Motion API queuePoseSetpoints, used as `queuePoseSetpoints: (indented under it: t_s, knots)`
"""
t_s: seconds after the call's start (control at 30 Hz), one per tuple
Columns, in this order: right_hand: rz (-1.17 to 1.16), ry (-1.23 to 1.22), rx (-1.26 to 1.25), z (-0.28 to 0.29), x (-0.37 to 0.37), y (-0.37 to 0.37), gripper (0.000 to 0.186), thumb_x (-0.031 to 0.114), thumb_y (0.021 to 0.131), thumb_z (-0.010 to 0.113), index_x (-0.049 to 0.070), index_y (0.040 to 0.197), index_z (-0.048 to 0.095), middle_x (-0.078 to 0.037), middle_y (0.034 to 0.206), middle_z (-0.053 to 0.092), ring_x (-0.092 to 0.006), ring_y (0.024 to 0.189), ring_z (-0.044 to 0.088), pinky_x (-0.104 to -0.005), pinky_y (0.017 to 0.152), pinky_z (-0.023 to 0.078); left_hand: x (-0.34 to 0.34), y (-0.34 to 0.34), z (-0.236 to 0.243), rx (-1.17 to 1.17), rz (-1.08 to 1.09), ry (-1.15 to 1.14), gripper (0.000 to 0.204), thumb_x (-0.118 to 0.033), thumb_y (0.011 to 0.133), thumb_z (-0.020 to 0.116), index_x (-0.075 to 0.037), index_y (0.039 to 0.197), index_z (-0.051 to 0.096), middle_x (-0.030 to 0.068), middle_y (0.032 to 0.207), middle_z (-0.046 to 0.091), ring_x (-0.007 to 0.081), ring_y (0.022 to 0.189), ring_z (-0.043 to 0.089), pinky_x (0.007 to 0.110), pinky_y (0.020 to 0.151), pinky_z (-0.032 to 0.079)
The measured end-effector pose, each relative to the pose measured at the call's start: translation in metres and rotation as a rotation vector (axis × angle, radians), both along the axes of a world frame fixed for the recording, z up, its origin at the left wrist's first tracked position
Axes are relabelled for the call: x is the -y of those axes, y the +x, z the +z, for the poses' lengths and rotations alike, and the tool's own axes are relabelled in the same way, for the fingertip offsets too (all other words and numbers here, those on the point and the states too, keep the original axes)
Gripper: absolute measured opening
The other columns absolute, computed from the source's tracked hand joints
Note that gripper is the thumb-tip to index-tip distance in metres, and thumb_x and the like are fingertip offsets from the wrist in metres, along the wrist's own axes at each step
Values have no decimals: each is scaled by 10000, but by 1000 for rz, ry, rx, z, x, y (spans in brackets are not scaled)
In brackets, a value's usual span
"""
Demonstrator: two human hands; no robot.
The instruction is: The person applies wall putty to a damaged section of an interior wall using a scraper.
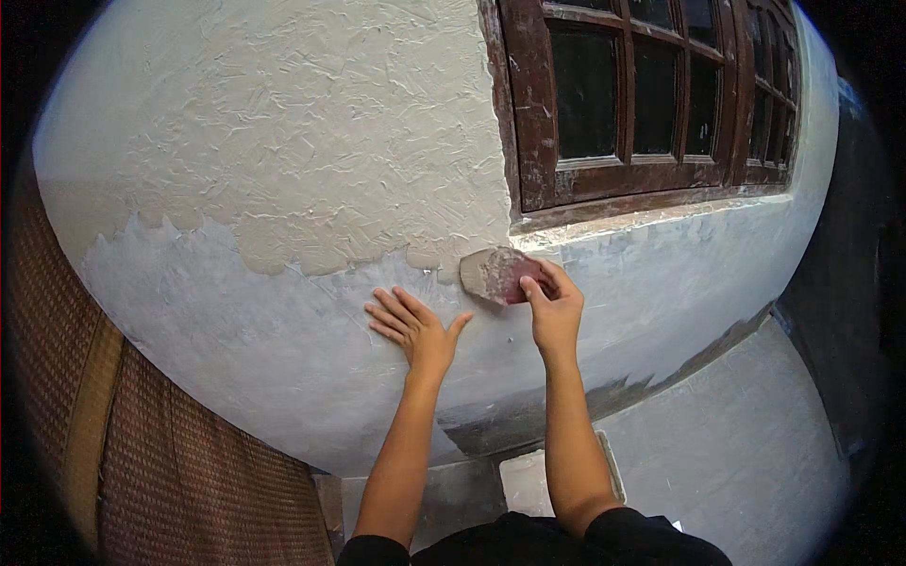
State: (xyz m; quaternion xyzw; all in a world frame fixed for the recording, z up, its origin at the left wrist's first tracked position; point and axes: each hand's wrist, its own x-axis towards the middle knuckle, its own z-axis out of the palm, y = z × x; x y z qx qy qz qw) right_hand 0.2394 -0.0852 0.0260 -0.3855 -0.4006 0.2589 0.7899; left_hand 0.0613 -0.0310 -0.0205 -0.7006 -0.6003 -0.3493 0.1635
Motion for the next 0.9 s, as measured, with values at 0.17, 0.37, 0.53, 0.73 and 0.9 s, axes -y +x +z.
queuePoseSetpoints:
  t_s: [0.17, 0.37, 0.53, 0.73, 0.9]
  knots:
    - [-78, -30, -177, -1, 5, 14, 271, -49, 824, 612, -68, 1094, 594, -102, 982, 653, -134, 876, 617, -242, 768, 493, 0, -2, 2, -12, 3, 16, 1335, -613, 683, 693, 140, 1363, -175, 392, 1402, -245, 567, 1276, -265, 680, 983, -143]
    - [-54, 4, -16, 8, -5, 5, 291, -28, 819, 633, -78, 1101, 588, -112, 977, 649, -139, 867, 617, -245, 767, 495, -1, 1, 2, -15, -2, -2, 1335, -611, 689, 692, 143, 1358, -184, 389, 1399, -255, 562, 1274, -275, 678, 983, -146]
    - [-85, 12, -227, -3, 0, 16, 307, -9, 820, 645, -80, 1113, 585, -128, 987, 652, -144, 877, 619, -258, 783, 499, -1, -2, 0, -29, 17, 33, 1342, -614, 685, 694, 136, 1358, -193, 388, 1395, -265, 564, 1272, -276, 678, 983, -146]
    - [-24, -73, -8, 5, -7, 3, 357, -11, 820, 649, -88, 1156, 554, -140, 1017, 641, -162, 912, 618, -265, 802, 498, 0, -1, 0, 3, -21, 31, 1336, -602, 691, 696, 127, 1360, -202, 385, 1395, -270, 563, 1267, -287, 675, 980, -156]
    - [-54, 35, -184, -2, -4, 20, 350, -12, 817, 657, -90, 1143, 559, -129, 1025, 633, -157, 920, 609, -263, 807, 493, 1, 1, 1, 8, 8, 10, 1308, -635, 690, 670, 148, 1374, -124, 404, 1413, -190, 598, 1276, -217, 698, 982, -118]
